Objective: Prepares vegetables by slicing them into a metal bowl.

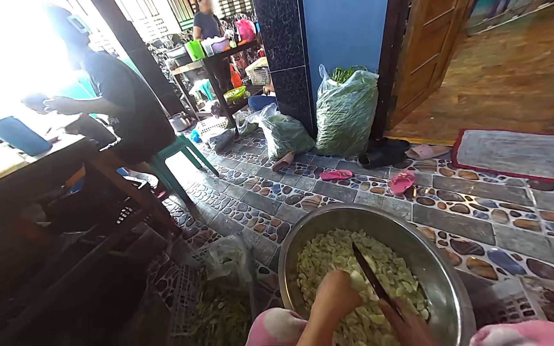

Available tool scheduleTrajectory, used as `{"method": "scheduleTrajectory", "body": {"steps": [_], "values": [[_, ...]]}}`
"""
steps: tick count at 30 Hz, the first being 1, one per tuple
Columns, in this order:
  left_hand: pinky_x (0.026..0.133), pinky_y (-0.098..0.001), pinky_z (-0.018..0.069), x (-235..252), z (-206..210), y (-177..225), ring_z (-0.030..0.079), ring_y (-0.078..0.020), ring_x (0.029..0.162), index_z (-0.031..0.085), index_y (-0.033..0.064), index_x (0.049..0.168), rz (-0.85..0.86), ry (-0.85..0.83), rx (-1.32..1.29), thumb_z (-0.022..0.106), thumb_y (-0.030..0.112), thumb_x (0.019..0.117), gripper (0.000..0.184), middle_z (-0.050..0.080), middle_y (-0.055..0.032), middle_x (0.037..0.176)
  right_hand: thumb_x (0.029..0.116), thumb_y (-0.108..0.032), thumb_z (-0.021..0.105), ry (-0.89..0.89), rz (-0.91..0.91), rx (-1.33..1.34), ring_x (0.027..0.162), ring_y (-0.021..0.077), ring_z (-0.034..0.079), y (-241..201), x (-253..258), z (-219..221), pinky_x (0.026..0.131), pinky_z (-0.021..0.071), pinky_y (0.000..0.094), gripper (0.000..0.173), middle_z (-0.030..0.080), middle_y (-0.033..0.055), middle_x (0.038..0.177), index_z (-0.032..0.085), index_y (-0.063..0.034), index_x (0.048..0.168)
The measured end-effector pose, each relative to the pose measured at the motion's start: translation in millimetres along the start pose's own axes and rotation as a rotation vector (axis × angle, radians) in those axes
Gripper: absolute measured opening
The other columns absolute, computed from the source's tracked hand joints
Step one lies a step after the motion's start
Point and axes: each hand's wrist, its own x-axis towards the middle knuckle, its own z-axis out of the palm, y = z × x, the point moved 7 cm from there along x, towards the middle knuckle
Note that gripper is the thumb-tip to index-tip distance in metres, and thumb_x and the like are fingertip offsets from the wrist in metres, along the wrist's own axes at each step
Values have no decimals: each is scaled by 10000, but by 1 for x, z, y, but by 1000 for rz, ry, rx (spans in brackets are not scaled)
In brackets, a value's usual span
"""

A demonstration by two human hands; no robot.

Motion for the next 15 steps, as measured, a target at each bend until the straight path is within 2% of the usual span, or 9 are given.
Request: {"method": "scheduleTrajectory", "body": {"steps": [2, 4, 5, 7, 9, 11, 13, 15], "values": [[843, -624, 541, 0, 15, 12, 681, -383, 988, 693, -20, 1043, 48, -71, 39, 760, 195, 840, 303, 700, -218, 1029, 1038, -536, 494, -8, -17, 213, 574, 181, 505, -27, 5, -8, 542, 471, 409, 588, 529, 66, 755, 509, -32, 1341], [830, -602, 534, -5, 21, 25, 683, -365, 967, 698, -23, 1020, 135, -97, 33, 755, 175, 837, 276, 705, -209, 998, 991, -470, 627, -38, -22, 341, 475, 114, 463, -43, 12, -12, 456, 447, 330, 463, 496, -6, 660, 567, -60, 1198], [830, -583, 537, -6, 21, 28, 687, -350, 959, 701, -22, 1023, 173, -97, 31, 752, 163, 836, 268, 710, -200, 989, 970, -401, 683, -38, -19, 365, 457, 108, 466, -44, 16, -12, 446, 450, 317, 398, 506, -12, 641, 594, -55, 1146], [866, -558, 536, -5, 19, 29, 683, -340, 979, 685, -38, 1081, 236, -107, 18, 772, 145, 834, 320, 705, -206, 1022, 948, -293, 720, -36, -15, 385, 448, 107, 472, -41, 20, -12, 438, 453, 309, 336, 517, -8, 636, 599, -46, 1140], [899, -568, 530, -5, 17, 27, 673, -354, 1016, 657, -38, 1156, 239, -119, 18, 812, 199, 841, 423, 691, -220, 1076, 931, -266, 737, -14, -23, 406, 451, 110, 477, -39, 19, -15, 434, 454, 310, 372, 524, -1, 649, 593, -40, 1189], [883, -609, 531, -5, 13, 21, 676, -364, 1020, 673, 7, 1156, 185, -96, 61, 793, 286, 856, 427, 699, -201, 1077, 938, -286, 734, 22, -51, 400, 464, 108, 479, -46, 15, -25, 441, 457, 304, 416, 535, 4, 680, 585, -53, 1248], [846, -628, 530, -5, 5, 15, 685, -362, 988, 696, 30, 1106, 125, -54, 46, 725, 332, 896, 370, 710, -183, 1029, 987, -374, 665, 59, -143, 311, 501, 120, 508, -61, 10, -37, 468, 476, 321, 489, 563, 26, 735, 558, -66, 1351], [794, -609, 533, -6, -10, 7, 685, -335, 915, 705, 45, 1041, 47, 27, -33, 693, 321, 890, 314, 705, -157, 954, 1061, -433, 510, 142, -311, 146, 568, 162, 551, -76, 4, -49, 526, 502, 374, 529, 605, 74, 798, 519, -49, 1425]]}}
